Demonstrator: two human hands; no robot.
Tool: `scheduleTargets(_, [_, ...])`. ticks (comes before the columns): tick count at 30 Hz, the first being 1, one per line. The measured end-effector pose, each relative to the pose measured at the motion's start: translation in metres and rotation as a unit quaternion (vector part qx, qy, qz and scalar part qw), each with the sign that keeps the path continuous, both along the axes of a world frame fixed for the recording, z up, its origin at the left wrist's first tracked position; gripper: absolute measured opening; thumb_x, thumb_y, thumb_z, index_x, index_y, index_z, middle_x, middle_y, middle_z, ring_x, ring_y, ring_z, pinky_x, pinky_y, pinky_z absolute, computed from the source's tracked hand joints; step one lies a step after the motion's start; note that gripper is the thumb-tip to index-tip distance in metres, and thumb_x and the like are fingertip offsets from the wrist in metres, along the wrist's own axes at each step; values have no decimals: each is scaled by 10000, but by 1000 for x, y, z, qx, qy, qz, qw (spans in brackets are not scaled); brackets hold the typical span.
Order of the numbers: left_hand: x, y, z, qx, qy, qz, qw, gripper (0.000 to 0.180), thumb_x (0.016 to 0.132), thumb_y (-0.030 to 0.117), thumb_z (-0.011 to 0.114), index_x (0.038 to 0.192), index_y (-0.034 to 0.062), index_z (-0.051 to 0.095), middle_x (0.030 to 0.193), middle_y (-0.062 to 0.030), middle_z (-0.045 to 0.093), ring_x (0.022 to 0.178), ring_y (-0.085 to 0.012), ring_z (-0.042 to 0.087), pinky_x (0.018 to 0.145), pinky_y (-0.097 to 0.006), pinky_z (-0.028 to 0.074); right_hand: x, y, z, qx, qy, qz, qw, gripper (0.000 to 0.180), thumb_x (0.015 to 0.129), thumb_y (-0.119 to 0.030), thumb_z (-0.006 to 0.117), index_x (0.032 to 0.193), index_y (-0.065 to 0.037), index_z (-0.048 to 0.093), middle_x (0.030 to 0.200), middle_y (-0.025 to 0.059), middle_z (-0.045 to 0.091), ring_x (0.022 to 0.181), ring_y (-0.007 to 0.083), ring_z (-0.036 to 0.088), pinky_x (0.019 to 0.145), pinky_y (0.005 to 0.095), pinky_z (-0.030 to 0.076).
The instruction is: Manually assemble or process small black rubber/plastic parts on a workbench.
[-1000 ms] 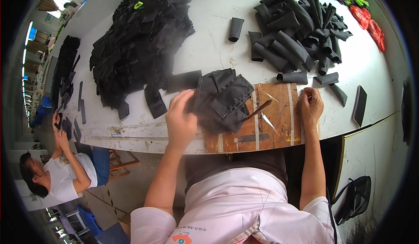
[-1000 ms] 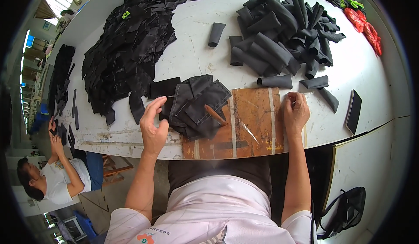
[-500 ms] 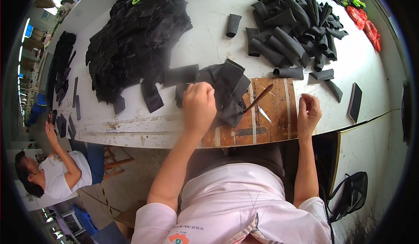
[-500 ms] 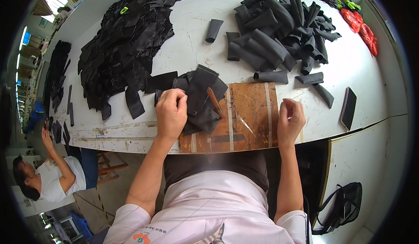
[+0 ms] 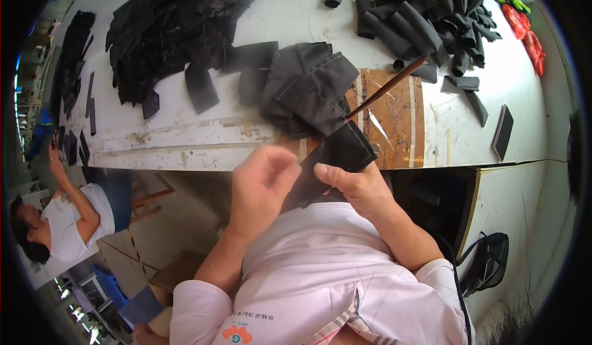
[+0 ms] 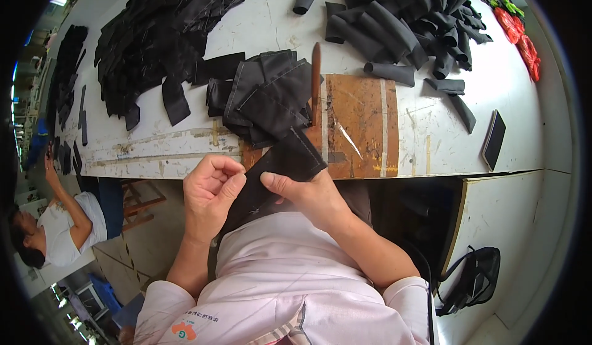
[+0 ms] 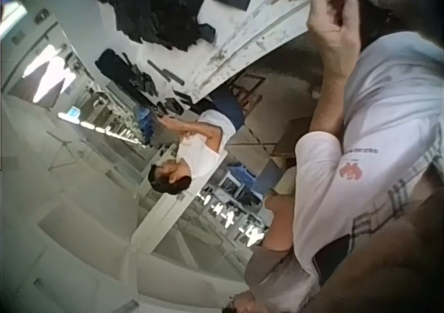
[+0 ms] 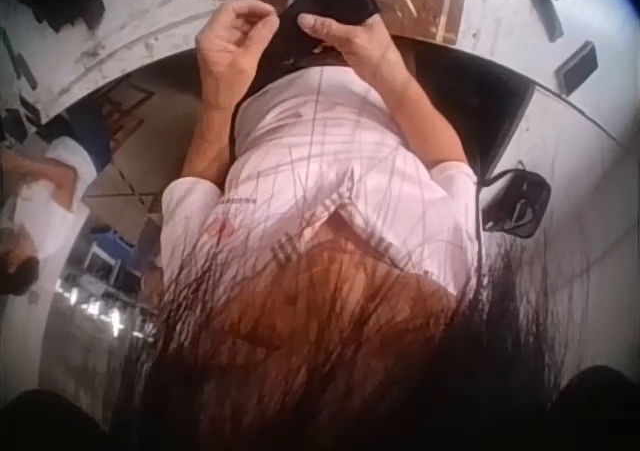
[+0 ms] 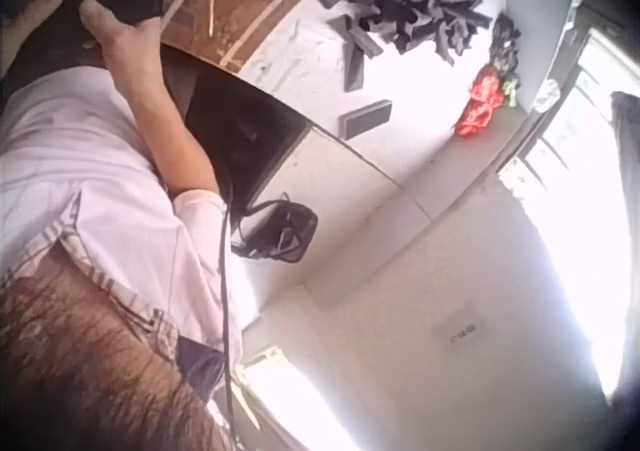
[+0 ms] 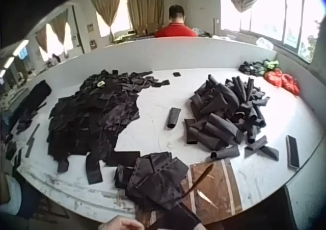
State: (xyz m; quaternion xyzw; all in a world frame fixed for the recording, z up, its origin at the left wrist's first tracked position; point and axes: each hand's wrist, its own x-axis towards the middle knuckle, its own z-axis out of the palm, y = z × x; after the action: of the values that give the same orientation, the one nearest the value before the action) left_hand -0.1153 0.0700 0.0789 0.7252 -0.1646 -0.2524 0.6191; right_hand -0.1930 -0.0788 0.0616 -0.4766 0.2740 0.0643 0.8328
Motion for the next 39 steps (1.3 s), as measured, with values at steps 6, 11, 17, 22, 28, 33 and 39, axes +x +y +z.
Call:
scheduleTargets(6, [-10,10,-17,-219,337,26,915,216,798,116,538,985,10,514,841,-62,590,717,-138,546,649,-257,415,-14,-7,-11,162,3,-98,982,314,773,-46,609,1058,9,490,919,123,598,829,244,612,731,395,515])
scheduleTargets(11, [-20,5,-20,-188,341,1,921,220,762,75,552,969,6,527,827,-66,592,703,-128,554,638,-243,423,-18,-8,-16,165,-12,-114,980,323,768,-60,616,1059,20,501,898,126,607,800,236,617,723,383,515])
scheduleTargets(17, [-22,3,-23,-166,327,-3,930,177,763,45,551,935,3,544,805,-54,590,684,-108,556,622,-228,429,-17,-7,-18,169,-18,-113,979,260,767,-55,614,999,13,518,878,114,608,785,225,617,708,373,518])
scheduleTargets(22, [-23,0,-23,-175,308,-10,935,131,781,24,546,909,-2,548,799,-37,593,691,-79,550,622,-206,432,-17,-7,-20,146,-17,-112,983,275,761,-57,623,1005,7,512,868,112,607,767,222,618,689,363,524])
scheduleTargets(28, [-31,-15,-16,-83,147,15,986,91,777,-2,568,863,-20,545,776,-33,589,681,-53,532,589,-192,425,-16,-27,-10,-481,89,217,845,156,759,-160,631,793,-14,590,748,92,587,661,224,573,557,304,442])
scheduleTargets(33, [-34,-28,-13,18,-158,48,986,131,713,-19,616,827,2,556,707,-76,564,566,-117,548,491,-254,429,-35,-23,9,-599,-77,-24,796,356,643,-255,725,847,-7,570,711,87,529,630,239,551,532,315,455])
scheduleTargets(39, [-35,-42,4,5,-281,40,959,190,669,-53,610,838,16,559,682,-90,540,543,-176,553,495,-270,446,-40,-10,31,-645,-253,-85,716,496,567,-316,777,897,-4,576,738,82,526,601,180,533,477,261,438])
